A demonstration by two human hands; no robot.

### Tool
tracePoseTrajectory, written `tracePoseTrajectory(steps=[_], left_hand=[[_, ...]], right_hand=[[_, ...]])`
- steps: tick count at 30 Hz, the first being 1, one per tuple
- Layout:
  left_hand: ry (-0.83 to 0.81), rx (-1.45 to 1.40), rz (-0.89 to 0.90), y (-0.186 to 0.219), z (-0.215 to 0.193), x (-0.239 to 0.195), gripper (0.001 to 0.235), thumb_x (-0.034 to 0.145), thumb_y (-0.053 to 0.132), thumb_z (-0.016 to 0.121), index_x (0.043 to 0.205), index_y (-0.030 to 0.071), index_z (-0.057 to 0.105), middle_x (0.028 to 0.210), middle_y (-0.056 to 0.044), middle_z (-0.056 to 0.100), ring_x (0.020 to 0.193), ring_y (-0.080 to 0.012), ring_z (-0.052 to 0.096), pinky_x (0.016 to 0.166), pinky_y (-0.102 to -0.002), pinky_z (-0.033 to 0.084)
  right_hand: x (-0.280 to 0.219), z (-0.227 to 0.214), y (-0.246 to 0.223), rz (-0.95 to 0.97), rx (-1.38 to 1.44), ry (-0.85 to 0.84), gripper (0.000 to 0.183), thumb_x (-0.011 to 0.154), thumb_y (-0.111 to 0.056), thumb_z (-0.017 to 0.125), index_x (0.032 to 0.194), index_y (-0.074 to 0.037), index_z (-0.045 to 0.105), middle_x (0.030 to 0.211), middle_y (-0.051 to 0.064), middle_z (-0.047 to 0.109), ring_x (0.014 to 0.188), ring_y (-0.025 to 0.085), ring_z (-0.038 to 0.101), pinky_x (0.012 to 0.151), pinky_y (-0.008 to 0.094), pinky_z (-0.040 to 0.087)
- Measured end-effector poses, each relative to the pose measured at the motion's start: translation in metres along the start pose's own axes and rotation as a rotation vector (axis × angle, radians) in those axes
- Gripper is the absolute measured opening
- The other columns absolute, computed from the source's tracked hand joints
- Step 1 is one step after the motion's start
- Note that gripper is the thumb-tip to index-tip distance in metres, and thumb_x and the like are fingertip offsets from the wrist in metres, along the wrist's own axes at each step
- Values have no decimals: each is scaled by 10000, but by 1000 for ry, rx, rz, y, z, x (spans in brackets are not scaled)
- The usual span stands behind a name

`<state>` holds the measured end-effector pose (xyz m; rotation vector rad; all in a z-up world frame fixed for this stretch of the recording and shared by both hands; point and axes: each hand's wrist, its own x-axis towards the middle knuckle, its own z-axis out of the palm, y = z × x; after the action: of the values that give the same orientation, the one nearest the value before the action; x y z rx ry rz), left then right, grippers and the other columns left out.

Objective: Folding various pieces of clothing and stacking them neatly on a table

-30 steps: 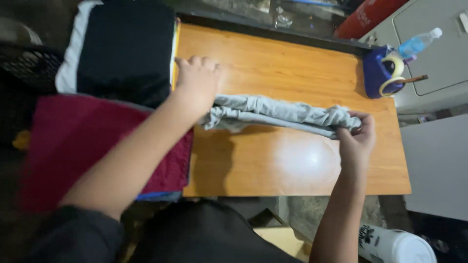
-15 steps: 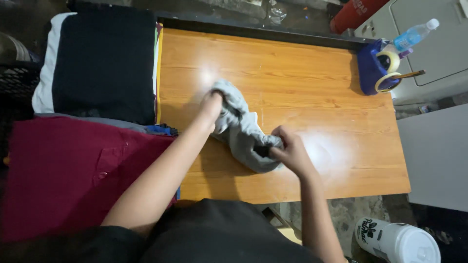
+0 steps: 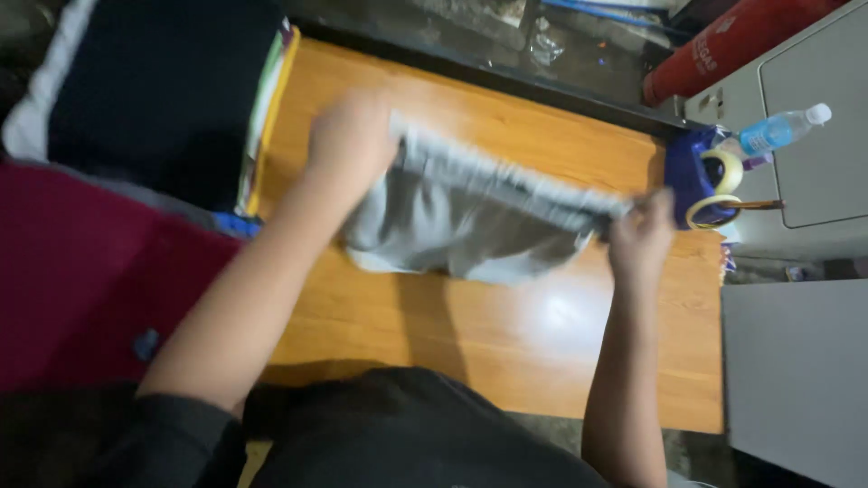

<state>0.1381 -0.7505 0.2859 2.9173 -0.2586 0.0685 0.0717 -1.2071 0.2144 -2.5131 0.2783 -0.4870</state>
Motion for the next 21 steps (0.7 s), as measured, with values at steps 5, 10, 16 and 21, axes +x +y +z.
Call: tracePoseTrajectory(steps=[5,10,16,21], left_hand=[[831,-334,313,63,-92,-23,942,776,-252,637,1611,165,510,1448,-201,562,1119,-417,729,807,-516,616],[346,10,101,-14,223,-63,266,902,7,677,1099,172,744,1109,-114,725,1036,-357,756,853,-531,606],[-386,-36,-199,10,169,-56,274,873,211,668,1035,88,852,979,-193,818,1028,-410,795,831,-604,618],[-525,-105,-295,-2,8,-62,764,775,701,724,1185,67,844,1210,-205,826,1253,-431,739,1010,-589,587]], right_hand=[[16,-96,-161,-831,127,732,714,790,121,454,1481,-31,544,1316,238,529,1207,410,520,946,571,545],[2,94,115,-267,-948,93,409,1030,-24,368,1373,14,586,1272,254,592,1293,431,540,1059,481,507],[-60,79,98,44,-384,-753,438,864,-205,712,1268,-324,833,1137,83,841,1158,385,770,995,532,614],[-41,-9,32,133,-67,-1005,435,810,-229,728,1223,-268,860,1016,108,855,1064,367,792,931,516,617]])
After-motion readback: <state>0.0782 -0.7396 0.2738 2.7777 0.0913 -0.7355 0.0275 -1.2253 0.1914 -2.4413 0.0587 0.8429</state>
